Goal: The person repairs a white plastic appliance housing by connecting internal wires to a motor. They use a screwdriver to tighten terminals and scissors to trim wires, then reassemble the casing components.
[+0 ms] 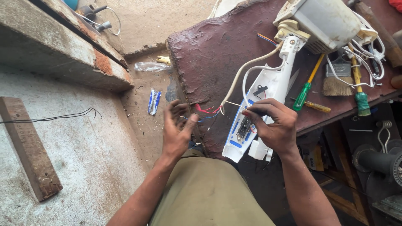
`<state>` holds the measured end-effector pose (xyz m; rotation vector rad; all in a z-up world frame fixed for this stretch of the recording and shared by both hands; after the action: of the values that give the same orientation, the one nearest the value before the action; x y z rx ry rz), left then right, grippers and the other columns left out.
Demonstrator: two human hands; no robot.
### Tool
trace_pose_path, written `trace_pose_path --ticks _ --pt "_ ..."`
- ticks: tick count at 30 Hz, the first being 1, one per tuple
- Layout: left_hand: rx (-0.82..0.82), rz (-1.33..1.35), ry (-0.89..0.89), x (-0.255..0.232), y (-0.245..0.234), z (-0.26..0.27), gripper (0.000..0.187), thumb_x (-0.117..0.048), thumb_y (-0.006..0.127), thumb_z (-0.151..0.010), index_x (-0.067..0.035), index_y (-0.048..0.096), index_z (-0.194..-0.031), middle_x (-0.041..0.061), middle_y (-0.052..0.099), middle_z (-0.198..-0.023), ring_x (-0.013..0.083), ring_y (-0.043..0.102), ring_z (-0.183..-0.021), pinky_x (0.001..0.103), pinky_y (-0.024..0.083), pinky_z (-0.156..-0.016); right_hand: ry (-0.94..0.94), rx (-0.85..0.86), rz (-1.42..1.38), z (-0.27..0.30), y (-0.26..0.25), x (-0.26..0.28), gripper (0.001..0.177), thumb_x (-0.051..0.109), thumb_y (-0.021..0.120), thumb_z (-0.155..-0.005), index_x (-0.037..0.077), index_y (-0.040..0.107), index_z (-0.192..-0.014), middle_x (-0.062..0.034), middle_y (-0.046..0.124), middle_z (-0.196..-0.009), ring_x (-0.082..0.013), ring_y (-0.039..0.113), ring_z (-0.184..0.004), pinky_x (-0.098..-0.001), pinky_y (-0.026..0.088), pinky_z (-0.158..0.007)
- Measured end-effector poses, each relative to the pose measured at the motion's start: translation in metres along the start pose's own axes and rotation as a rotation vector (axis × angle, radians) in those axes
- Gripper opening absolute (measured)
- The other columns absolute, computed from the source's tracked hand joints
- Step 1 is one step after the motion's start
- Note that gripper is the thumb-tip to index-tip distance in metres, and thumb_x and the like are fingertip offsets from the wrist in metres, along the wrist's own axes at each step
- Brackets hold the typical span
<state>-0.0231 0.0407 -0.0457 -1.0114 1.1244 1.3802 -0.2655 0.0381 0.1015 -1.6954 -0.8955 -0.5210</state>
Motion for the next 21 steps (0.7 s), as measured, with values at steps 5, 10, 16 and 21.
trace_pose_path --ticks 5,10,16,21 --pt "-0.196 0.194 -0.226 0.059 -0.040 -0.002 0.044 -0.025 0.068 -0.099 0.001 0.059 -0.132 0.006 0.065 -0.116 0.0152 0.064 -0.102 0.033 0.059 -0.080 0.021 0.009 -0.051 0.000 0.004 -0.005 0.010 0.002 0.078 -0.093 -0.002 0.074 -0.101 -0.0100 0.074 -0.097 -0.0141 0.073 -0.084 -0.0259 0.061 -0.072" --pt "-0.141 0.138 -0.395 0.082 -0.041 0.007 0.040 -0.033 0.069 -0.095 -0.004 0.068 -0.123 0.002 0.070 -0.103 0.0100 0.066 -0.086 0.025 0.054 -0.066 -0.008 0.000 -0.079 0.002 0.005 -0.005 0.011 0.006 0.080 -0.092 -0.001 0.074 -0.097 -0.0103 0.074 -0.093 -0.0139 0.073 -0.083 -0.0251 0.061 -0.071" --pt "-0.038 0.092 -0.368 0.070 -0.019 0.007 0.041 -0.028 0.078 -0.091 -0.001 0.075 -0.121 0.005 0.076 -0.100 0.0108 0.067 -0.080 0.025 0.051 -0.067 0.025 0.017 -0.147 0.006 0.008 -0.010 0.014 0.008 0.079 -0.094 -0.003 0.073 -0.098 -0.0120 0.074 -0.096 -0.0144 0.072 -0.085 -0.0253 0.059 -0.072" --pt "-0.034 0.164 -0.108 0.037 -0.006 0.002 0.027 -0.018 0.074 -0.098 0.000 0.074 -0.117 0.006 0.077 -0.106 0.0083 0.068 -0.094 0.024 0.055 -0.086 0.092 0.031 -0.314 0.011 0.012 -0.018 0.015 0.008 0.072 -0.099 -0.004 0.069 -0.108 -0.0138 0.071 -0.106 -0.0150 0.074 -0.089 -0.0268 0.064 -0.076"
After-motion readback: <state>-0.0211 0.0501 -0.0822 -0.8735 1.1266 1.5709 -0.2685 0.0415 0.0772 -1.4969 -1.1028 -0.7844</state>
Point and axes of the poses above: each hand's wrist, its own z-axis away from the middle knuckle, its own y-axis out of the palm, x = y × z, the point moved 7 cm from there along -z, towards the middle knuckle
